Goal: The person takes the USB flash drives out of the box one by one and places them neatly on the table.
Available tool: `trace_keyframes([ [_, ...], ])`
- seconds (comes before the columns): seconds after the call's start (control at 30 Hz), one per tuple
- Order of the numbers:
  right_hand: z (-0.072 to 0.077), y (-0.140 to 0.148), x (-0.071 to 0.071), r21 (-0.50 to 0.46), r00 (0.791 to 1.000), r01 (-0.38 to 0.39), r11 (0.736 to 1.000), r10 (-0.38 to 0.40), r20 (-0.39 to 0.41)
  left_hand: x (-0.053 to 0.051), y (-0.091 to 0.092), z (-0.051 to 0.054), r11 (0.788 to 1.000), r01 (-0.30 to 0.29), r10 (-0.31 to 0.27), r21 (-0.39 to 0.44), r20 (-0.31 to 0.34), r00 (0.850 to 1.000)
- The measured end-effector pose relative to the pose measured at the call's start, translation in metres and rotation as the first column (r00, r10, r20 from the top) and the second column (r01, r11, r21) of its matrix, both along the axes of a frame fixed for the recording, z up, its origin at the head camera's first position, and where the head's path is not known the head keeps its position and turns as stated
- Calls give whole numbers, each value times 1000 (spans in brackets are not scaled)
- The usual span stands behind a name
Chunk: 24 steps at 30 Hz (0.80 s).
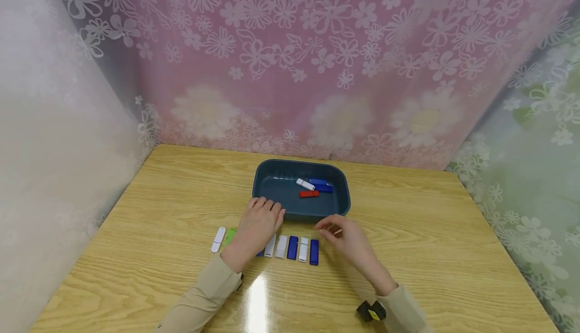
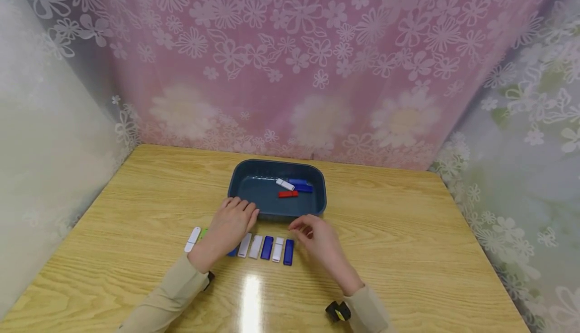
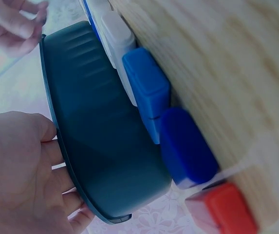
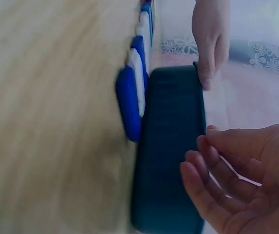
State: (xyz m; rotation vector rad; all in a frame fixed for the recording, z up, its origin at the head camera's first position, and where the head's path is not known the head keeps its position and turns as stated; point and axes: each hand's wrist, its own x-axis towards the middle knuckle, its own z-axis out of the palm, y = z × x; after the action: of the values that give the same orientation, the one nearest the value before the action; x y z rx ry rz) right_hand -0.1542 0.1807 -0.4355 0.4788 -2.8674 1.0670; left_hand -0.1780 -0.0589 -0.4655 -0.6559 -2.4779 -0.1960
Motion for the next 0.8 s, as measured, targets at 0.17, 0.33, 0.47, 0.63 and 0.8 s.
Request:
trace_keyframes([
  [0.17,11,3,-6,-17,987,-3,1000,0,-161,1,-1,0,1000,-2,2,-5,-8,1000],
  [0.33,21,4,-18,9,963,6,1000,-3,-269,0,-1,-1,1000,1,-1,-10,0,1000],
  [0.47,26,1,-30,57,952,20,998,-2,-306,0,-1,-1,1000,0,0,-13,10,1000],
  [0.63,28,-5,-46,150,952,32,988,15,-305,-1,-1,-1,1000,1,0,-12,15,1000],
  [0.8,21,-11,-66,244,951,12,970,64,-303,-1,-1,-2,1000,3,-3,-6,14,1000],
])
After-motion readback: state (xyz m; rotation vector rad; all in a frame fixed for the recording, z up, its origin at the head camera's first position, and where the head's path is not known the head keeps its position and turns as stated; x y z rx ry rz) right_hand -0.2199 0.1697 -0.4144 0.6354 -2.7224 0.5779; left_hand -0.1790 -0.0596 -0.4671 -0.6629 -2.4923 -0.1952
